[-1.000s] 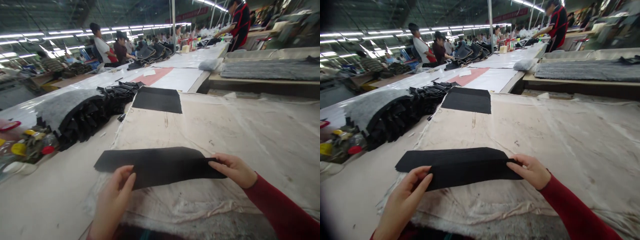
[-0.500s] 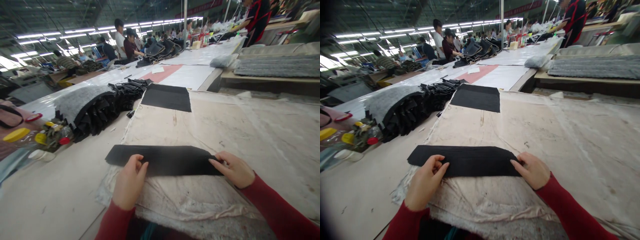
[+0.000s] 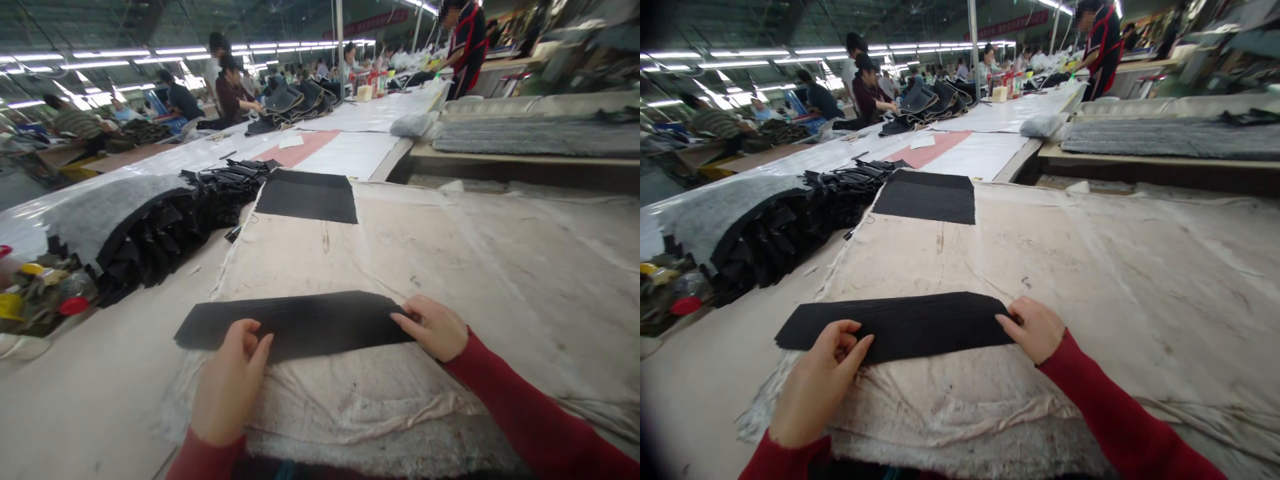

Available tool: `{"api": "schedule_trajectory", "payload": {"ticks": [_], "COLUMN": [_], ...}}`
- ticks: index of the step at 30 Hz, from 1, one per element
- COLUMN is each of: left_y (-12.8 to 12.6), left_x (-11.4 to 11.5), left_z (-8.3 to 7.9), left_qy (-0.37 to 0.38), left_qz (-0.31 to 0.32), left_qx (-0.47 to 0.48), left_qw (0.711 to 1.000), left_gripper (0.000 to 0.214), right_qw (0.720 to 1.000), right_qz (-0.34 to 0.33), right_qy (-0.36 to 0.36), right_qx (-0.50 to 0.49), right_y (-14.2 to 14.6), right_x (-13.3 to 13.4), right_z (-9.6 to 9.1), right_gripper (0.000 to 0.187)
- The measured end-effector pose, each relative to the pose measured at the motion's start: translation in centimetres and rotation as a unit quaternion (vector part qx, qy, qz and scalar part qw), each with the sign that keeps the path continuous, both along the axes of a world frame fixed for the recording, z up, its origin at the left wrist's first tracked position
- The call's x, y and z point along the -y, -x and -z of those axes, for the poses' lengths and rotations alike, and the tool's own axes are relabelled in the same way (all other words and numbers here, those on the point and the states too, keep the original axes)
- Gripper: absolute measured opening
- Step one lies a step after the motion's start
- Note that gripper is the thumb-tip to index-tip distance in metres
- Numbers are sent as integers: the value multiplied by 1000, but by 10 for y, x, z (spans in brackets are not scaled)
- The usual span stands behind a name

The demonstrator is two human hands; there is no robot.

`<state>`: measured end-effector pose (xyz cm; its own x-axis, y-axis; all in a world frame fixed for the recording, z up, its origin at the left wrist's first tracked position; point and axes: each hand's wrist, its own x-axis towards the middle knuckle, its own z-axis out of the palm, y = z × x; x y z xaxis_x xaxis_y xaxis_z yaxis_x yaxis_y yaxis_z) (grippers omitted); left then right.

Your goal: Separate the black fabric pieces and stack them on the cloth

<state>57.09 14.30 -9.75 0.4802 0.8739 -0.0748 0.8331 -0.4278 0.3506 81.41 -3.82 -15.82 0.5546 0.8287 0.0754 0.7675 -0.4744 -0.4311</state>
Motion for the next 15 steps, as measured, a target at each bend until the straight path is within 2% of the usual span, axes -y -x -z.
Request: {"api": "schedule_trajectory", "payload": {"ticks": [6,15], "left_y": [0,0], "left_x": [-4,-5], "left_z": [5,5], "left_qy": [4,6], "left_qz": [-3,0], "left_qx": [-22,-33], "left_qw": [1000,999], "left_gripper": [35,37], "right_qw": [1000,999], "right_qz": [14,20], "right_qy": [-1,14], "right_qx": [0,-32], "right_y": [-2,-6], "right_x": [1,-1], "right_z": [1,0], "right_gripper": [32,33]}}
